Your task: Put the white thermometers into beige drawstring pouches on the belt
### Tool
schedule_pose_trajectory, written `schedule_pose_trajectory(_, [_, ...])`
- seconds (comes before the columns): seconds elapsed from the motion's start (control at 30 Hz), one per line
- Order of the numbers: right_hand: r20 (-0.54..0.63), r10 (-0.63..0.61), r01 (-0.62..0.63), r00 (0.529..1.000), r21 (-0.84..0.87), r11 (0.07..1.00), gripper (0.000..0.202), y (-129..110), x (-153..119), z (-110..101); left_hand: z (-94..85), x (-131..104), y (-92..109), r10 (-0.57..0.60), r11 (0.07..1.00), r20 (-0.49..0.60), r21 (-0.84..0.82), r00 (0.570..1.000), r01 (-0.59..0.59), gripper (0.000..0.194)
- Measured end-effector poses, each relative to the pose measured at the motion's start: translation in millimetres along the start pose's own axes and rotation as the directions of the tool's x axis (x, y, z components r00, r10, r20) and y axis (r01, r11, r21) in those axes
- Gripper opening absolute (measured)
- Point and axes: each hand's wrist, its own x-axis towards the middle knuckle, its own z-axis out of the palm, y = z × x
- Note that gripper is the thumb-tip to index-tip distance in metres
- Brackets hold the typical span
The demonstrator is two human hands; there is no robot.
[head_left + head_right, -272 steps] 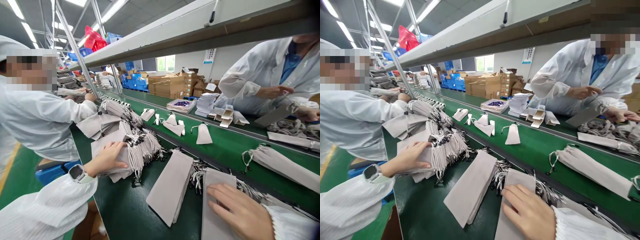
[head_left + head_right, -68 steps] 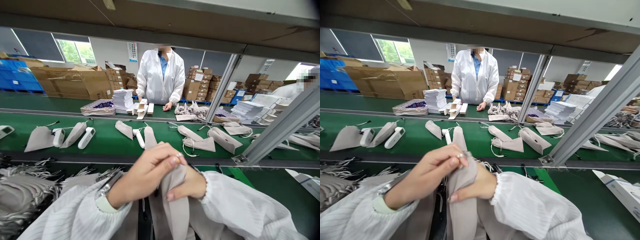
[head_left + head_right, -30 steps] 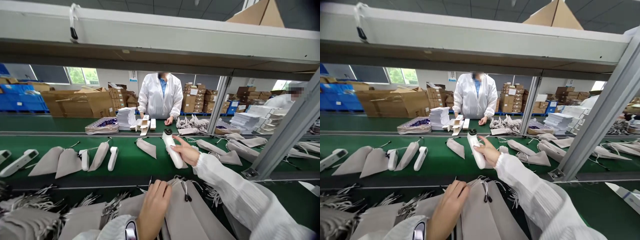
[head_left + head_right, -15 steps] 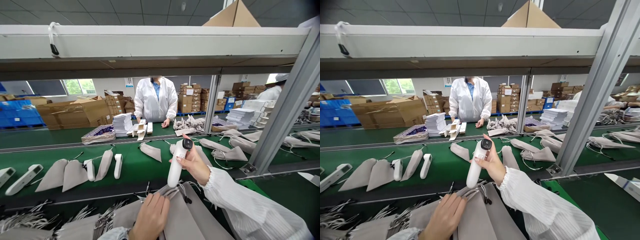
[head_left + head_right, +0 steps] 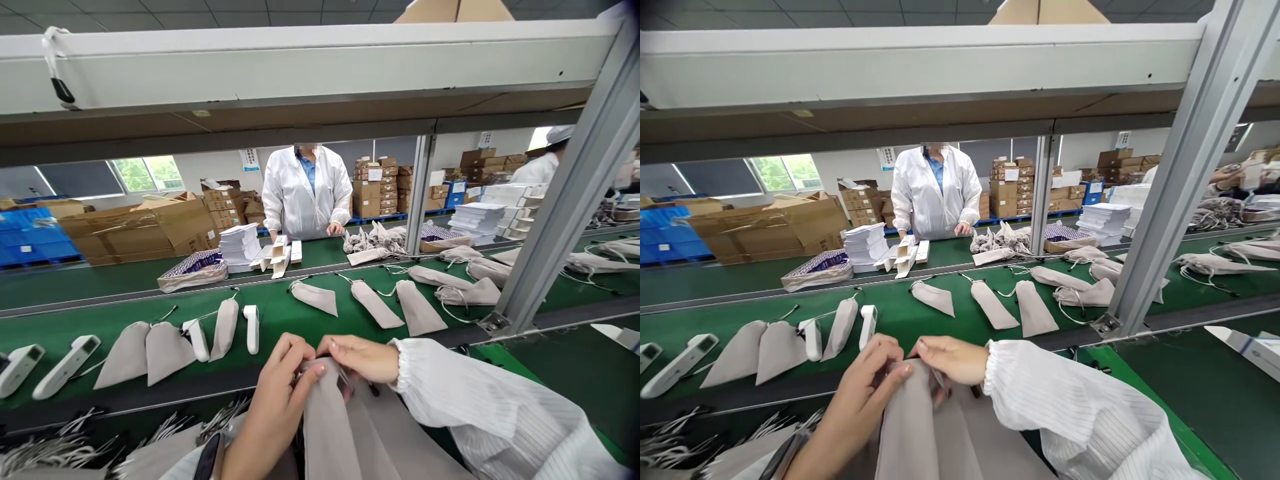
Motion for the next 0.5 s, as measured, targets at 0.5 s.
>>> schedule_pose_trajectory(0.5, [-0.086,-0.325,0.314,0.942,-0.119,0.942,0.051,-8.5,-22.3,15.7,-33.7,11.7,38.8,0.02,0.928,0.125,-0.372,0.992,0.028,0.036])
